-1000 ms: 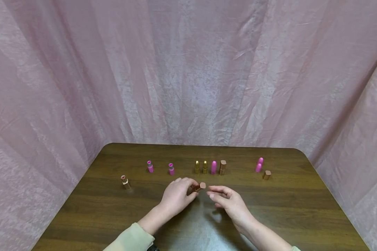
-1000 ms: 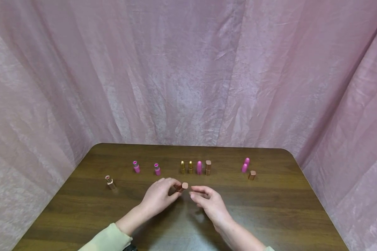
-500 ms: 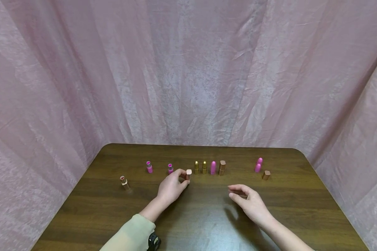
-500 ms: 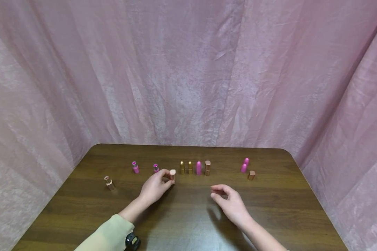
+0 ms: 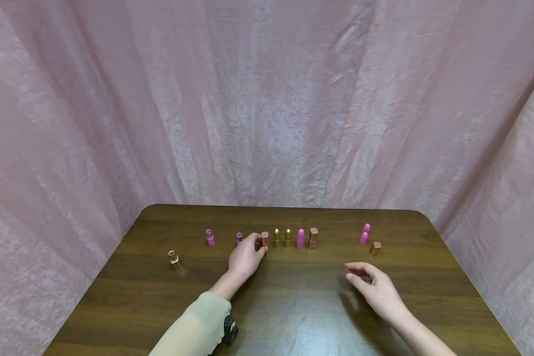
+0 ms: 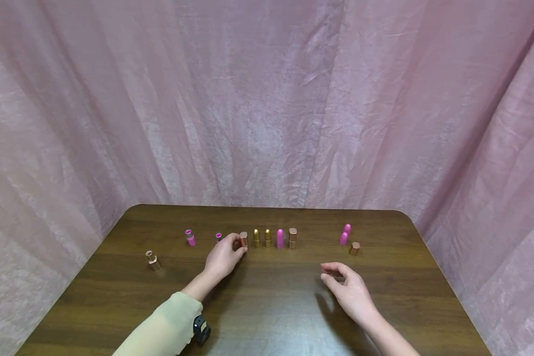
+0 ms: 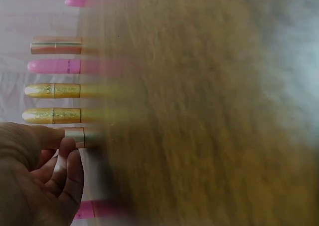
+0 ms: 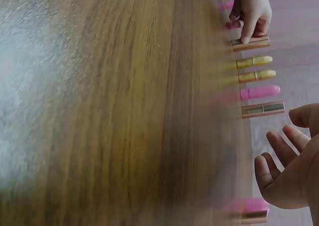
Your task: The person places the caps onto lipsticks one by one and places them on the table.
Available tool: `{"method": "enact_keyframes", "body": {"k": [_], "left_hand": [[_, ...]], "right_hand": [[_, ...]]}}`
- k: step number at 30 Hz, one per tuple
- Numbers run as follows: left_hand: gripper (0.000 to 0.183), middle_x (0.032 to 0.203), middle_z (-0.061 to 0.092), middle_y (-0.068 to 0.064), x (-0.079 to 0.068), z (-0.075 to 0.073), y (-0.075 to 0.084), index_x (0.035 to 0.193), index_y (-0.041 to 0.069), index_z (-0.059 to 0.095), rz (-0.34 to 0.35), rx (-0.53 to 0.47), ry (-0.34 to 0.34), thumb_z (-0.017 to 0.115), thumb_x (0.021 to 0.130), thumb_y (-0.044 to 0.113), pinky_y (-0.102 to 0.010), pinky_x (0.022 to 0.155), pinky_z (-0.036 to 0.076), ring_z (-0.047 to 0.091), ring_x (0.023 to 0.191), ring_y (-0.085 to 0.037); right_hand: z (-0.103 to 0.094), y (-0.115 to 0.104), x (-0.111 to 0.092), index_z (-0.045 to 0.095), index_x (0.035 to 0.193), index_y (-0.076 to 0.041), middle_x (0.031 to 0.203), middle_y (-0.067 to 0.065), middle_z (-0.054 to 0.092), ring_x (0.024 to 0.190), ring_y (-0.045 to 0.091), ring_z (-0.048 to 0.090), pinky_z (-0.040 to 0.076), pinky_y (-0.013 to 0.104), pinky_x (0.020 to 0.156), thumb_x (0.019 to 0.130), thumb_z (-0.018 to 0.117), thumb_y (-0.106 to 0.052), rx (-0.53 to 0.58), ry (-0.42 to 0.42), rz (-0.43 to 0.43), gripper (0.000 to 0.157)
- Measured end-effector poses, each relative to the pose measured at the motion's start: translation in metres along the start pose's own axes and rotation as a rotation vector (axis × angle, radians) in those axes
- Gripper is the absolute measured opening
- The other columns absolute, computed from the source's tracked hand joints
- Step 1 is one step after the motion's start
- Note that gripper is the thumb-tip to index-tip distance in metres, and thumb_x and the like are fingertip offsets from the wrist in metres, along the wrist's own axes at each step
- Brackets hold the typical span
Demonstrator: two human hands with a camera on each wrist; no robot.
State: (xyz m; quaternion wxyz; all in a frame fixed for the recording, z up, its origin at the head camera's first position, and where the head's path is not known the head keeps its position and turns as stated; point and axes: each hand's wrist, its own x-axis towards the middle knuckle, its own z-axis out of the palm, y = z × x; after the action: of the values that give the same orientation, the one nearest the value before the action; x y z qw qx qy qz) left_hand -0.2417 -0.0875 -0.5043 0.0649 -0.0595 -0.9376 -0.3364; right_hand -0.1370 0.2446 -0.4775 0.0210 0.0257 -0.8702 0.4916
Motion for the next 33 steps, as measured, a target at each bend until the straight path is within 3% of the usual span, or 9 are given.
{"method": "enact_keyframes", "body": {"k": [7,12,16,20,24,28,33], "left_hand": [[0.016,0.114,0.072,-0.004,0.009,0.008,-0.001,0.108,0.013,0.067,-0.042,-0.048,0.040,0.073,0.095,0.020,-0.047,0.081,0.054,0.069,0.101,-0.025],[0.014,0.115,0.072,-0.006,0.011,0.011,-0.001,0.105,0.013,0.066,-0.037,-0.057,0.064,0.074,0.094,0.016,-0.047,0.082,0.054,0.069,0.105,-0.027],[0.031,0.118,0.071,-0.010,0.008,0.011,0.000,0.120,0.007,0.065,-0.036,-0.086,0.046,0.075,0.092,0.015,-0.048,0.090,0.053,0.067,0.111,-0.029],[0.052,0.124,0.068,-0.012,0.001,0.007,0.001,0.136,0.002,0.058,-0.052,-0.094,-0.004,0.076,0.092,0.022,-0.051,0.095,0.051,0.064,0.117,-0.031],[0.055,0.122,0.069,-0.010,-0.012,-0.004,0.003,0.138,0.006,0.057,-0.062,-0.091,-0.035,0.076,0.092,0.030,-0.052,0.093,0.051,0.064,0.116,-0.030],[0.051,0.117,0.071,-0.005,-0.027,-0.017,0.004,0.134,0.010,0.060,-0.032,-0.056,-0.054,0.076,0.092,0.034,-0.049,0.084,0.053,0.067,0.107,-0.026],[0.048,0.113,0.070,-0.002,-0.043,-0.029,0.006,0.133,0.011,0.062,0.048,0.004,-0.128,0.075,0.093,0.035,-0.038,0.070,0.053,0.065,0.084,-0.012]], "right_hand": [[-0.004,0.003,-0.002,0.068,0.128,-0.009,0.123,0.004,0.071,0.109,0.013,0.063,0.050,0.024,0.089,0.101,0.067,-0.025,0.004,0.009,0.013,0.032],[-0.004,0.007,-0.003,0.069,0.127,-0.008,0.123,0.007,0.071,0.107,0.012,0.064,0.051,0.024,0.087,0.100,0.067,-0.023,0.018,0.009,0.015,0.031],[-0.007,0.010,-0.004,0.069,0.127,-0.007,0.122,0.007,0.071,0.107,0.012,0.065,0.052,0.024,0.087,0.101,0.067,-0.023,0.012,0.022,0.007,0.031],[-0.013,0.012,-0.005,0.068,0.128,-0.007,0.123,0.006,0.070,0.108,0.012,0.063,0.051,0.024,0.087,0.101,0.067,-0.025,-0.004,0.025,0.018,0.033],[-0.021,0.014,-0.005,0.067,0.131,-0.008,0.125,0.007,0.070,0.110,0.013,0.063,0.050,0.023,0.087,0.102,0.066,-0.029,-0.036,0.023,0.027,0.036],[-0.033,0.020,-0.004,0.065,0.133,-0.008,0.126,0.007,0.069,0.113,0.015,0.061,0.049,0.022,0.087,0.103,0.064,-0.032,-0.086,0.031,0.029,0.039],[-0.047,0.028,-0.003,0.064,0.135,-0.007,0.127,0.009,0.068,0.111,0.010,0.059,0.048,0.019,0.085,0.103,0.062,-0.035,-0.134,0.046,0.026,0.042]]}}
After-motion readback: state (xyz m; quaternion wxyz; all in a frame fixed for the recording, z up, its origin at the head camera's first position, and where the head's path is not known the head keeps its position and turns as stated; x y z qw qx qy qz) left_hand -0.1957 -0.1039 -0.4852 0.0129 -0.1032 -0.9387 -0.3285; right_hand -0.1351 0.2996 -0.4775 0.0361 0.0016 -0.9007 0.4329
